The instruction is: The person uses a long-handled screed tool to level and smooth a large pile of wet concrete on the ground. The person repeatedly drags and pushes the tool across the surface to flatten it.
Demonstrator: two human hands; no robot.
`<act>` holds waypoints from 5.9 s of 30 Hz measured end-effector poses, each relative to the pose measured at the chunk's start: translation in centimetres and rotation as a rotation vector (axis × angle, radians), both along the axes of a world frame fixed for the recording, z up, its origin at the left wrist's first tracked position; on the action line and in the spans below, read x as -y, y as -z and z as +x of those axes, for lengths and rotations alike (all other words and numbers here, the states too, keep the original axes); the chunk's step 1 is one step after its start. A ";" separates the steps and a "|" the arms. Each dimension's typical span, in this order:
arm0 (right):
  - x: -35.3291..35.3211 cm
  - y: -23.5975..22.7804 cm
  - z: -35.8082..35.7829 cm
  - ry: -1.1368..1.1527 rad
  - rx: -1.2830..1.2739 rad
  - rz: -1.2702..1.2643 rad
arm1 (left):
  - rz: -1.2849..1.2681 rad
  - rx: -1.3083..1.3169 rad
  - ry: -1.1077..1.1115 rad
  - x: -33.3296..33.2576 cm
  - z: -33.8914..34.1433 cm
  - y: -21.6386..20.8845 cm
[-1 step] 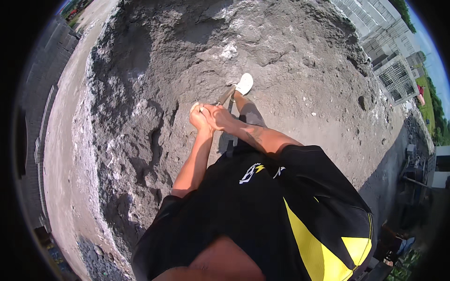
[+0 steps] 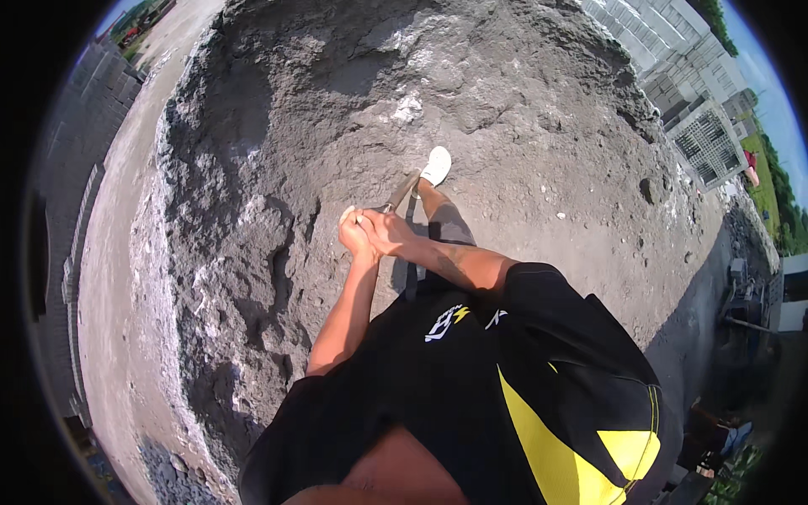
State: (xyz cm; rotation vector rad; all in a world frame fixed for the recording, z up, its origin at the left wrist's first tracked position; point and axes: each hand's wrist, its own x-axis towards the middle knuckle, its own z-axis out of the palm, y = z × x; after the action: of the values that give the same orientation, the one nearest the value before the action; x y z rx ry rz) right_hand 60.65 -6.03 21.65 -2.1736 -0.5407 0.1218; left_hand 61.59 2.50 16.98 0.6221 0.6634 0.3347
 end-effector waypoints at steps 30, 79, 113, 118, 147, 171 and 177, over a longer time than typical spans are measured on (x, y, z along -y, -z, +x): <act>37.4 15.7 -48.7 0.645 -0.906 -0.219 | 0.046 -0.418 0.437 14.3 -22.5 11.2; 15.7 32.3 -10.4 1.400 -1.256 1.600 | 0.651 -0.379 0.323 -9.3 -20.2 4.8; 51.5 22.6 -38.6 1.708 -0.894 1.722 | 0.429 0.147 1.637 36.4 -33.7 -21.5; 35.6 32.3 -29.8 0.725 -1.270 1.633 | 0.522 0.137 1.262 26.2 -38.7 -29.0; 0.3 1.0 -4.3 0.406 -1.397 0.849 | -0.254 0.015 -0.057 0.2 -9.4 -10.0; 17.2 19.0 -21.2 -0.022 -0.583 -0.517 | 0.106 -0.462 -0.158 -9.4 -10.1 10.8; 21.9 15.6 -30.3 0.197 -0.970 -0.310 | -0.010 -0.533 0.167 -8.8 -18.5 20.8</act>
State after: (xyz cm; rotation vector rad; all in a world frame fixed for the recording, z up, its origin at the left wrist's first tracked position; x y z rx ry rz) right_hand 30.32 -27.89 6.05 -2.1214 0.2641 1.1336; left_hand 43.06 11.31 -3.77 0.7600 1.1134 0.0034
